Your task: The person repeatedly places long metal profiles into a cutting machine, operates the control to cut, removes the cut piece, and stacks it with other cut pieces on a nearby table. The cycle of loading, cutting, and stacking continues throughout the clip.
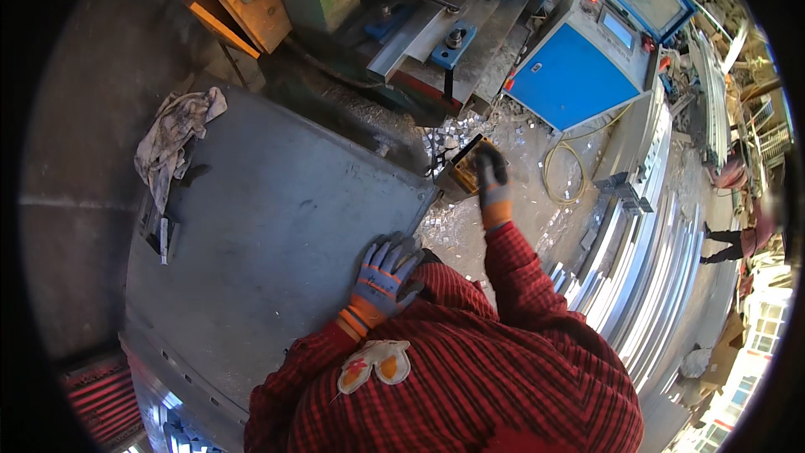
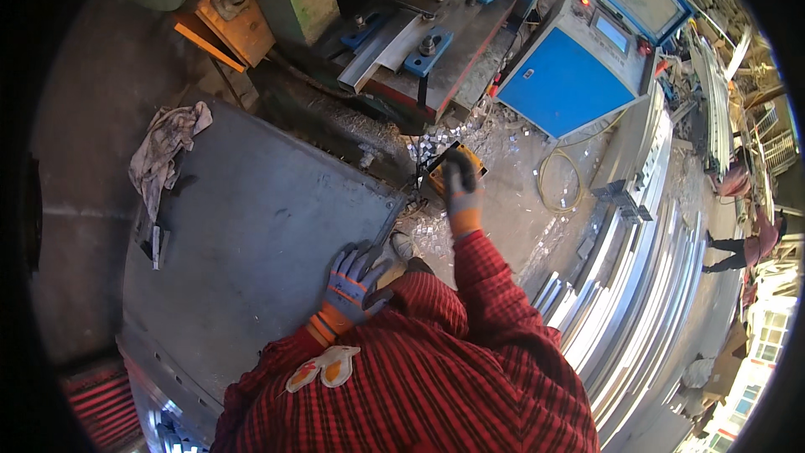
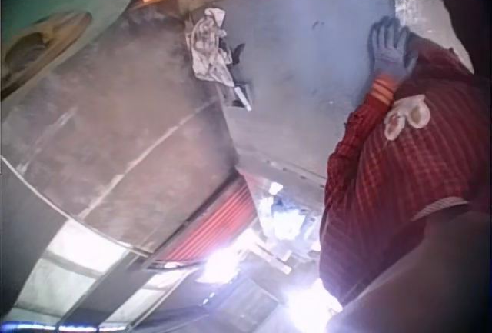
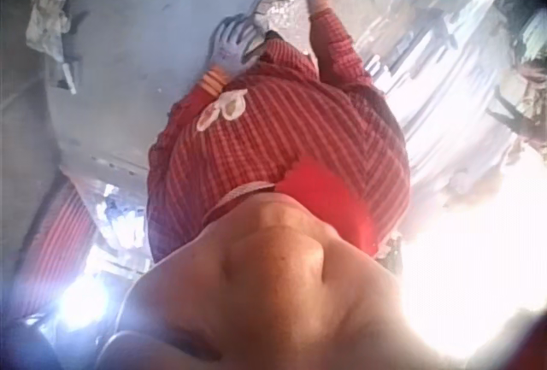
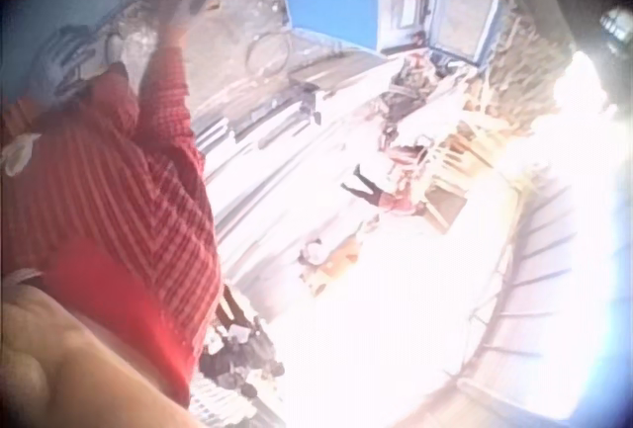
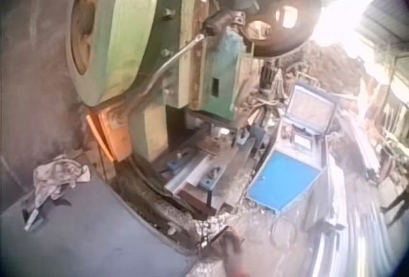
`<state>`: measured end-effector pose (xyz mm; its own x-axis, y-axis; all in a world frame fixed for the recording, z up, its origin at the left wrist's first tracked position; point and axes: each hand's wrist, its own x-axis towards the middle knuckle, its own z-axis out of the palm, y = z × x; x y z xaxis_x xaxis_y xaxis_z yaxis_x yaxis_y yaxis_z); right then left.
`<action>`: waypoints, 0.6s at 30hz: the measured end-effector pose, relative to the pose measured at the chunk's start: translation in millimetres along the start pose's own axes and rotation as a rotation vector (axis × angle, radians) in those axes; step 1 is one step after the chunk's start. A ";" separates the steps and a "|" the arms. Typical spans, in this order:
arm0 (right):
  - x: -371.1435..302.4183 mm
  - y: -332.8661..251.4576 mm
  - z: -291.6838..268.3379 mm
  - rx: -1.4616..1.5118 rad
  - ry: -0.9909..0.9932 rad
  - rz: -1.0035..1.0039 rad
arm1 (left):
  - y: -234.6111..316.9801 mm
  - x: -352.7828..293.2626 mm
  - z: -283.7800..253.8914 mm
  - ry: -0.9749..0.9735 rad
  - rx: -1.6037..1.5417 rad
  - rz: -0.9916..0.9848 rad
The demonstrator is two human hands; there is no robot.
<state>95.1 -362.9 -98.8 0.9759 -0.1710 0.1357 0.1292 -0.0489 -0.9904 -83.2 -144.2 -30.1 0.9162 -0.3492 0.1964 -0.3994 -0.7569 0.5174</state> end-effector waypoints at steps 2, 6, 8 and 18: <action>18.4 2.2 -27.2 -0.080 0.134 0.013 | -7.0 -7.9 11.9 -0.036 0.033 -0.024; 51.7 110.9 -84.4 -0.483 0.194 0.091 | -19.7 -1.8 17.3 -0.046 0.078 0.098; 60.9 119.0 -77.8 -0.364 0.111 0.202 | -21.5 -3.6 17.4 -0.046 0.055 0.095; 83.4 97.9 -68.4 -0.310 -0.100 0.531 | -26.5 -10.3 22.1 -0.031 0.029 0.100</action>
<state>177.1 -449.2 -182.7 0.9065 -0.1580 -0.3915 -0.4209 -0.2687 -0.8664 -82.8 -132.7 -64.3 0.8706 -0.4402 0.2197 -0.4897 -0.7330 0.4721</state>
